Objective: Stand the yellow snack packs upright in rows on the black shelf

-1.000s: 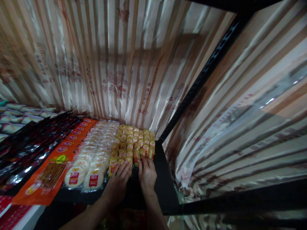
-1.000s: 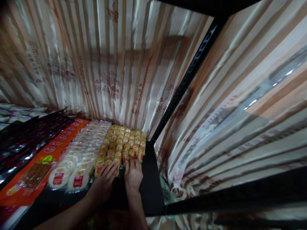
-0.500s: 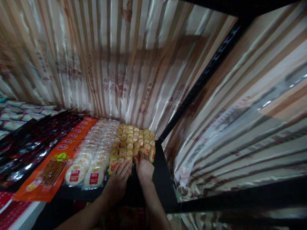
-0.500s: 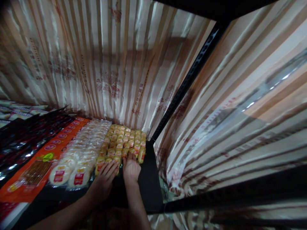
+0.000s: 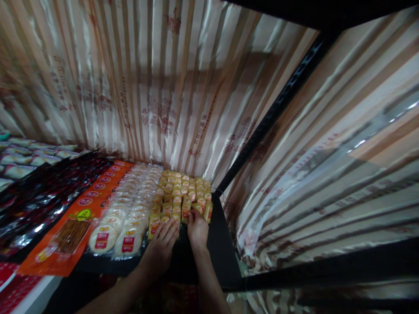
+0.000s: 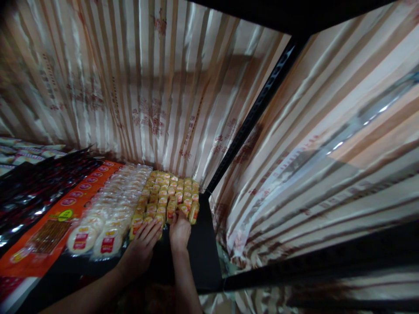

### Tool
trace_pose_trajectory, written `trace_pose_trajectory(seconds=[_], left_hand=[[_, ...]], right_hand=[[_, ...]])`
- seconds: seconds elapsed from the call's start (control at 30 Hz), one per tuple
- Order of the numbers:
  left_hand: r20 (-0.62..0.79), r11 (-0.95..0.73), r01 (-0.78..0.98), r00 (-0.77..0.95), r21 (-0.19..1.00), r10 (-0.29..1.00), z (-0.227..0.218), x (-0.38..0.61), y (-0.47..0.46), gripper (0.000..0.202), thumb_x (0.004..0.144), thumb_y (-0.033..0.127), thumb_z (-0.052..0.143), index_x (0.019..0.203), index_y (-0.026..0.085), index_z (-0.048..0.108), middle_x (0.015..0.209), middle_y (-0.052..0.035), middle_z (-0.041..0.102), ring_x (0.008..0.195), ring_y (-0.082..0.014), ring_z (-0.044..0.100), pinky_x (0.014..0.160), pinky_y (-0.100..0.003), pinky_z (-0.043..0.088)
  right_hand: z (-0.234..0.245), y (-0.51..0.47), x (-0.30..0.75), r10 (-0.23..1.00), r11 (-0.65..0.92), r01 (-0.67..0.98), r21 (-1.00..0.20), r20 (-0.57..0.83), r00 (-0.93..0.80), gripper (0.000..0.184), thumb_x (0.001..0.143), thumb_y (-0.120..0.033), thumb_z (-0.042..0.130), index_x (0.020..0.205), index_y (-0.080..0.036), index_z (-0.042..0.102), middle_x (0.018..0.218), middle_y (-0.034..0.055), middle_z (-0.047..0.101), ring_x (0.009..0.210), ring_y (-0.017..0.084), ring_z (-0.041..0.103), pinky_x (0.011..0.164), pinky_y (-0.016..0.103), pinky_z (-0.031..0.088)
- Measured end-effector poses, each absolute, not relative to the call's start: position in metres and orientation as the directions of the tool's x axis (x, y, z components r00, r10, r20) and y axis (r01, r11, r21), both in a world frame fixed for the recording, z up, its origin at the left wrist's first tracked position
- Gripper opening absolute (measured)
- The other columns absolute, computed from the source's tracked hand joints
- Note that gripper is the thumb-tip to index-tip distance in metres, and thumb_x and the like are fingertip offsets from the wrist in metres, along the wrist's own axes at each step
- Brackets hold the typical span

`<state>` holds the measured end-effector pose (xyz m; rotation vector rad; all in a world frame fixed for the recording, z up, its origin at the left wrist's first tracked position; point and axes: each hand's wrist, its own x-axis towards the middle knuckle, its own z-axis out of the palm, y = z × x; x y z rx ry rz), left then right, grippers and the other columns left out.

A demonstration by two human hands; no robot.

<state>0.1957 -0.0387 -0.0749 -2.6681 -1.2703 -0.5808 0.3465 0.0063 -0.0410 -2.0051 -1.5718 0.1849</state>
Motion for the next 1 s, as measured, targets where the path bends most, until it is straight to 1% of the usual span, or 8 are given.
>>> trace_pose_trajectory(seconds=[0.13,0.23,0.33,0.43,0.57,0.67,0.8,1.0], left_hand=[[0.383,-0.639,0.768,0.575,0.053,0.723,-0.076,0.196,-0.039,0.057,0.073,0.008,0.039,0.129,0.014,0.044,0.142,-0.0060,0.037,0.134,-0.0226,0.024,0.109,-0.041,0.020],[0.368,-0.641,0.765,0.580,0.062,0.727,-0.076,0.196,-0.038,0.058,0.072,0.009,0.039,0.129,0.015,0.044,0.143,-0.0057,0.035,0.135,-0.0227,0.022,0.109,-0.042,0.019],[0.358,-0.642,0.764,0.584,0.062,0.729,-0.074,0.196,-0.038,0.058,0.072,0.009,0.039,0.130,0.014,0.044,0.143,-0.0059,0.035,0.134,-0.0224,0.023,0.109,-0.041,0.019],[0.362,-0.640,0.766,0.582,0.057,0.728,-0.074,0.196,-0.038,0.059,0.072,0.008,0.038,0.131,0.015,0.042,0.144,-0.0054,0.035,0.134,-0.0219,0.022,0.110,-0.041,0.019],[0.369,-0.637,0.769,0.579,0.050,0.727,-0.075,0.195,-0.038,0.058,0.073,0.009,0.039,0.131,0.015,0.042,0.144,-0.0053,0.034,0.135,-0.0222,0.021,0.109,-0.040,0.019],[0.376,-0.636,0.771,0.577,0.043,0.725,-0.076,0.196,-0.038,0.058,0.073,0.009,0.038,0.131,0.015,0.043,0.143,-0.0053,0.036,0.135,-0.0223,0.021,0.110,-0.040,0.019],[0.380,-0.642,0.766,0.584,0.036,0.718,-0.076,0.196,-0.038,0.058,0.074,0.009,0.038,0.131,0.014,0.042,0.143,-0.0057,0.035,0.135,-0.0227,0.021,0.109,-0.041,0.019],[0.388,-0.638,0.769,0.577,0.038,0.718,-0.073,0.196,-0.038,0.058,0.074,0.009,0.038,0.131,0.015,0.042,0.143,-0.0054,0.035,0.135,-0.0220,0.021,0.109,-0.040,0.019]], right_hand=[[-0.038,0.010,0.341,0.935,-0.165,0.850,-0.501,0.194,0.296,0.026,0.087,-0.024,0.037,0.100,-0.017,0.057,0.077,0.0084,0.069,0.064,0.020,0.065,0.056,0.027,0.043],[-0.035,0.008,0.339,0.937,-0.187,0.884,-0.429,0.193,0.291,0.022,0.088,-0.024,0.038,0.099,-0.019,0.056,0.079,0.0063,0.067,0.066,0.019,0.063,0.056,0.026,0.041],[-0.031,0.007,0.343,0.904,-0.133,0.939,-0.316,0.351,0.246,0.022,0.087,-0.030,0.042,0.097,-0.020,0.059,0.097,0.0091,0.064,0.087,0.021,0.060,0.070,0.029,0.043],[-0.025,0.012,0.351,0.865,-0.060,0.971,-0.233,0.473,0.167,0.035,0.084,-0.039,0.047,0.110,-0.017,0.057,0.112,0.0120,0.059,0.107,0.027,0.049,0.086,0.037,0.037],[-0.020,0.024,0.356,0.912,0.072,0.982,-0.172,0.411,0.005,0.047,0.082,-0.039,0.052,0.123,-0.016,0.050,0.109,0.0113,0.063,0.110,0.028,0.045,0.095,0.042,0.028],[-0.020,0.031,0.357,0.932,0.090,0.983,-0.158,0.361,-0.027,0.050,0.081,-0.036,0.054,0.125,-0.013,0.049,0.104,0.0124,0.065,0.108,0.028,0.047,0.097,0.043,0.023],[-0.025,0.036,0.356,0.938,0.058,0.975,-0.213,0.347,0.020,0.050,0.078,-0.035,0.058,0.122,-0.013,0.052,0.099,0.0121,0.067,0.106,0.029,0.049,0.097,0.043,0.024],[-0.039,0.041,0.359,0.909,0.099,0.878,-0.469,0.402,0.112,0.041,0.077,-0.027,0.056,0.116,-0.018,0.053,0.092,0.0059,0.068,0.094,0.023,0.056,0.090,0.039,0.033]])
